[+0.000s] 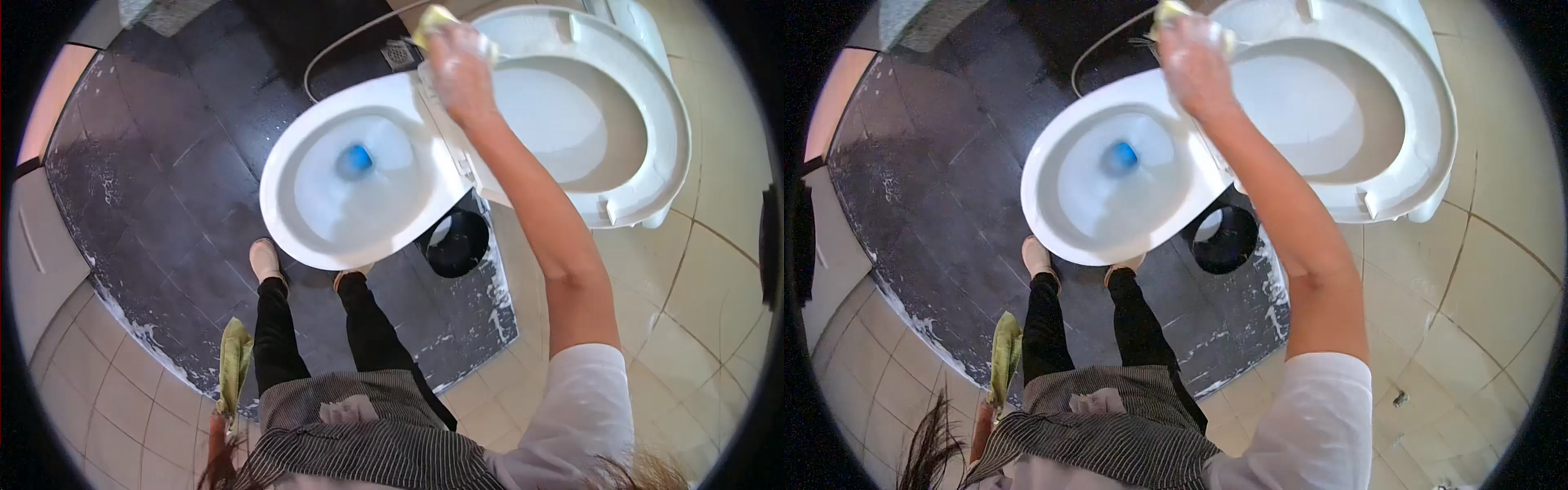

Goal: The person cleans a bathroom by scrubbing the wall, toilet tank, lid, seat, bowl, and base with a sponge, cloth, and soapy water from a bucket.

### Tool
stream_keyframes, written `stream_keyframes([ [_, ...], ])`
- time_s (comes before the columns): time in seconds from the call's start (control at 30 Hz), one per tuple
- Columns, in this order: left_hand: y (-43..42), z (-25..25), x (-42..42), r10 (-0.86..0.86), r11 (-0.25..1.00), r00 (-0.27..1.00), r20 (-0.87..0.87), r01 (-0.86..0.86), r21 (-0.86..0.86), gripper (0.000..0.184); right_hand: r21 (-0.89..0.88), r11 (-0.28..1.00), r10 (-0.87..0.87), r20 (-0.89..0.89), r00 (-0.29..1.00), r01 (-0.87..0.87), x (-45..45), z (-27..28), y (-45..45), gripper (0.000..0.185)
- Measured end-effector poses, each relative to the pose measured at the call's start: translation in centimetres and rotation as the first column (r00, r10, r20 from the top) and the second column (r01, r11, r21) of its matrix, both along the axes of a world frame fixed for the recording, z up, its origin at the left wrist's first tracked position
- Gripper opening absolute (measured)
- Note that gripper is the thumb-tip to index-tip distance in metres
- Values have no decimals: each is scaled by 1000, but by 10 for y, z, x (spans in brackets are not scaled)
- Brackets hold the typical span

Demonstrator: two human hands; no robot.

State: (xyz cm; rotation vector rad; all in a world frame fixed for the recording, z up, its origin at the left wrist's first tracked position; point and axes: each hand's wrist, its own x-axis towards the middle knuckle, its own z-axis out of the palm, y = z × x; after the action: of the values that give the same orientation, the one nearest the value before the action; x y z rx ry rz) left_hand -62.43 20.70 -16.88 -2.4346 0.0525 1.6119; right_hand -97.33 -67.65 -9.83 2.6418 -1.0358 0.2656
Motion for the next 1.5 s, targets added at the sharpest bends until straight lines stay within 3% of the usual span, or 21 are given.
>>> stream_keyframes([
  [0.03, -2, 1, 0, -6, 1000, 1000, 0, 6, 0, 42, -76, 993, 104, 118, 988, -96, 3, -11, 1, 21],
  [0.07, -3, 1, 3, -14, 1000, 1000, -1, 14, 1, 42, -64, 995, 85, 113, 990, -78, -3, -33, 0, 21],
  [0.13, -12, 3, 8, -28, 1000, 1000, -1, 28, 1, 40, -175, 968, -200, -109, 974, 179, -21, -77, 4, 27],
  [0.3, -26, 10, 24, -62, 998, 998, -3, 62, -10, 37, 11, 986, -155, -299, 942, 165, -97, -127, 68, 37],
  [0.37, -31, 5, 28, -64, 998, 998, -5, 64, -28, 36, -25, 991, -118, -594, 796, 129, -128, -95, 112, 34],
  [0.47, -39, 1, 30, -83, 995, 996, -7, 83, -61, 35, 98, 983, -59, -625, 778, 153, -194, -89, 150, 32],
  [0.7, -49, -2, 47, -111, 980, 994, -2, 109, -165, 32, 124, 940, -105, -780, 617, 317, -209, 4, 163, 31],
  [0.77, -56, -1, 47, -100, 976, 995, -6, 97, -197, 31, 152, 951, -60, -765, 641, 271, -217, 29, 168, 29],
  [0.83, -51, -6, 50, -92, 970, 996, -20, 85, -227, 30, 55, 939, -233, -624, 746, 339, -222, 56, 164, 27],
  [0.9, -47, -13, 51, -80, 960, 996, -48, 64, -271, 30, 92, 921, -258, -587, 768, 379, -225, 81, 157, 28],
  [0.97, -47, -17, 47, 55, 937, 989, -137, -99, -334, 30, 140, 908, -157, -759, 632, 394, -224, 92, 158, 32],
  [1.0, -50, -19, 45, 312, 873, 930, -194, -361, -327, 27, 122, 914, -134, -810, 571, 386, -224, 88, 164, 35],
  [1.03, -59, -19, 43, 313, 870, 929, -198, -364, -332, 27, 115, 916, -137, -810, 570, 384, -226, 78, 168, 35],
  [1.1, -74, -17, 39, 98, 940, 989, -110, -128, -315, 27, 46, 960, -136, -783, 607, 275, -231, 55, 170, 35],
  [1.13, -76, -8, 36, -20, 959, 997, -71, -1, -285, 27, 101, 959, -76, -810, 581, 266, -243, 54, 167, 37],
  [1.23, -78, 7, 43, -392, 902, 920, 18, 389, -188, 27, 23, 940, -165, -842, 514, 339, -246, 99, 161, 37],
  [1.27, -57, -17, 54, -196, 929, 981, -12, 182, -322, 28, -49, 946, -224, -812, 538, 321, -251, 116, 160, 36],
  [1.37, -70, 2, 49, -262, 930, 964, 42, 264, -256, 29, -21, 956, -154, -884, 441, 292, -237, 155, 162, 34],
  [1.4, -76, 9, 45, -294, 928, 954, 63, 301, -218, 30, 26, 941, -141, -876, 462, 337, -236, 155, 161, 34],
  [1.5, -54, 17, 40, -213, 960, 975, 62, 220, -175, 30, 12, 947, -138, -885, 444, 320, -239, 115, 161, 35],
])
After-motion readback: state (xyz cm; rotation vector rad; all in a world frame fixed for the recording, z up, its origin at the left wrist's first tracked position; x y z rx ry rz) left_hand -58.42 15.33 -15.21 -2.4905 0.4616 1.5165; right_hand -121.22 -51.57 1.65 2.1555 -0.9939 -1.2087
